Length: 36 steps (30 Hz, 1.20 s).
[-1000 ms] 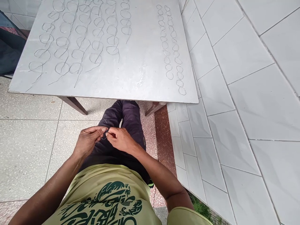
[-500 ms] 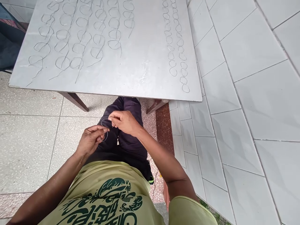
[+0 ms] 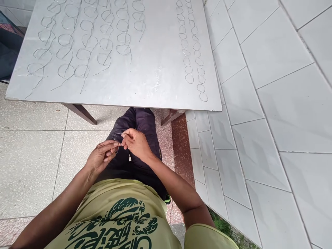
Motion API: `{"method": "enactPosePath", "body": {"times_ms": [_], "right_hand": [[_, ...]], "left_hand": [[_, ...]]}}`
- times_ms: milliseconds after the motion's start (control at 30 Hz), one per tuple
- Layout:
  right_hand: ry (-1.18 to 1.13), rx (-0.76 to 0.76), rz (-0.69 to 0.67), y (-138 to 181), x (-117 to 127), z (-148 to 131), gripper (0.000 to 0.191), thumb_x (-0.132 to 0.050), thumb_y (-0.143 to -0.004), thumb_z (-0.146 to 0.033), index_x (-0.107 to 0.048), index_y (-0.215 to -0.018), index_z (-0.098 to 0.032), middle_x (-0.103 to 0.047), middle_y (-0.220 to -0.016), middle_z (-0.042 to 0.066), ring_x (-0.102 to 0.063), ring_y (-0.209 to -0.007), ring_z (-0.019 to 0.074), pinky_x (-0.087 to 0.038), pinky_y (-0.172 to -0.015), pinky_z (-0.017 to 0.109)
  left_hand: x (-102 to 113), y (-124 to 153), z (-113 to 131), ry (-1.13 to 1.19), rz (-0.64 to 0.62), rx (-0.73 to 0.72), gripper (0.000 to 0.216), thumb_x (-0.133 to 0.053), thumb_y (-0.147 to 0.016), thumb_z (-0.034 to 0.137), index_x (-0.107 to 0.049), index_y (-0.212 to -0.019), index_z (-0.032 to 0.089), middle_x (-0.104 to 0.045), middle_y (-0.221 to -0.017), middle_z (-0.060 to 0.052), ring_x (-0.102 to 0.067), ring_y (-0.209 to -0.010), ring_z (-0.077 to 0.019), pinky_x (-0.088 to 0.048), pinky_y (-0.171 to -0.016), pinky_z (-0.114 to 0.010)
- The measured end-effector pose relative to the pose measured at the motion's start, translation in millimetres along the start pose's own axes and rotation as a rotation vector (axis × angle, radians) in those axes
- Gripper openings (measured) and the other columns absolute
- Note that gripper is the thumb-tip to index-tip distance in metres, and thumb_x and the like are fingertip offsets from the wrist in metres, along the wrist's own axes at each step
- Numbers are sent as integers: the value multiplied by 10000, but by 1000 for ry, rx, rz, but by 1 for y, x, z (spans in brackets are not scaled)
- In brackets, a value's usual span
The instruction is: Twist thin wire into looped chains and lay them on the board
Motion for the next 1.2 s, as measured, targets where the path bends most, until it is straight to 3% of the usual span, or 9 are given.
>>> {"method": "enactPosePath", "body": {"times_ms": [233,500,600,800,933,1100,1200], "right_hand": [[231,15,-212,-10,18,-11,233,-561,-971,-357,-670,-913,-159,-719,-761,17,-632,-580,92,-459,-551,199],[365,72,-364,-19,12,-17,161,-579,-957,-269,-698,-974,-162,-706,-715,-3,-604,-566,84,-428,-547,190],[349,41,-342,-20,8,-14,155,-566,-949,-252,-687,-914,-161,-697,-684,-14,-582,-508,75,-419,-509,184],[265,-55,-113,-17,6,3,121,-559,-928,-223,-658,-888,-165,-685,-656,-19,-560,-468,72,-412,-489,183],[332,41,-64,-14,5,-3,144,-534,-962,-244,-650,-912,-176,-684,-674,-27,-564,-509,77,-428,-554,198],[549,224,-214,-10,7,-23,141,-545,-987,-242,-669,-959,-180,-696,-742,-20,-583,-607,95,-416,-635,225],[645,378,-266,-9,9,-37,204,-551,-1002,-231,-672,-1159,-180,-720,-894,22,-629,-758,131,-444,-734,253]], "left_hand": [[2,-1,6,-181,-28,25,246,-883,-682,265,-768,-815,93,-494,-583,31,-312,-448,-11,-154,-359,-136],[2,0,6,-251,-44,40,252,-888,-686,299,-759,-790,108,-504,-589,26,-333,-443,-13,-150,-370,-146],[4,-1,6,-233,-38,21,272,-897,-675,306,-775,-812,106,-498,-591,27,-328,-448,-11,-149,-376,-144],[8,-6,7,-204,36,-68,293,-903,-670,333,-783,-819,112,-526,-595,14,-367,-467,-25,-163,-382,-152],[8,-6,8,-202,56,-86,290,-896,-680,337,-782,-823,112,-520,-595,18,-364,-469,-25,-169,-387,-152],[9,-5,8,-257,1,-24,266,-883,-690,329,-769,-805,118,-516,-589,25,-349,-440,-20,-155,-379,-161],[9,-5,6,-300,-31,12,261,-880,-694,328,-765,-804,121,-514,-571,28,-355,-435,-23,-158,-379,-160]]}}
Point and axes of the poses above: each hand's wrist, its own y-axis away from the middle knuckle, its own x-axis out of the back of the hand, z = x × y, the point moved 7 cm from there along -y, towards the middle knuckle
